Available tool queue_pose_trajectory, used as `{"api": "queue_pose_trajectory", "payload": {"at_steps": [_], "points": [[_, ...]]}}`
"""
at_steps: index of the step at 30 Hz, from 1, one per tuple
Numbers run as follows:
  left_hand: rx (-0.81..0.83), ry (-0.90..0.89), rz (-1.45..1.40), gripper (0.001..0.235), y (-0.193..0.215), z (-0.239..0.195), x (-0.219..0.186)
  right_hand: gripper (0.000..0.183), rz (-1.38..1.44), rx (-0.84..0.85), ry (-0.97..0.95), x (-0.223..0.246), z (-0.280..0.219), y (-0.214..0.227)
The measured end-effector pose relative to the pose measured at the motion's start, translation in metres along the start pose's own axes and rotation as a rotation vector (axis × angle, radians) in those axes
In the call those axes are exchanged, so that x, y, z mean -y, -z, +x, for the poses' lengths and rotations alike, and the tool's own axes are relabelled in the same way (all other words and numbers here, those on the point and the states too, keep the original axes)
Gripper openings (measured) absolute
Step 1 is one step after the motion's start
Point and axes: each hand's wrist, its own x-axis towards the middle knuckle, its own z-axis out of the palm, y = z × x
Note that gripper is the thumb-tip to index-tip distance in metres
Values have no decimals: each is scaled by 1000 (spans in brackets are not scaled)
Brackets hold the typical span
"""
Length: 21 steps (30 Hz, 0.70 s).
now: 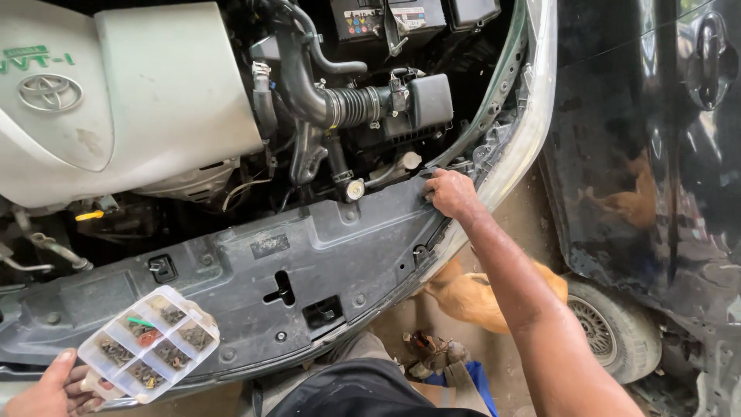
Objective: The person works on the front of a car with the hood open, using a screwdriver to remove and install screws into the plastic radiator cover. They select screws from a small compartmentalized box and place them into the cover while occasionally interacting with another person standing nearby.
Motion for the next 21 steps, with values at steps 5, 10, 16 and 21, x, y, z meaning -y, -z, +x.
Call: {"api": "queue_pose_trajectory", "payload": {"at_steps": [5, 10, 16, 21], "points": [[-59, -102, -29, 53, -18, -38, -8, 19, -39, -29, 10, 3, 1, 0], [-147, -265, -180, 47, -33, -72, -13, 16, -15, -28, -7, 4, -3, -3], [-239, -331, -272, 37, -38, -57, -3, 19, -9, -24, -33, 8, 0, -4], [-377, -327, -219, 43, -53, -107, -15, 27, -129, 44, -48, 9, 5, -8]]}}
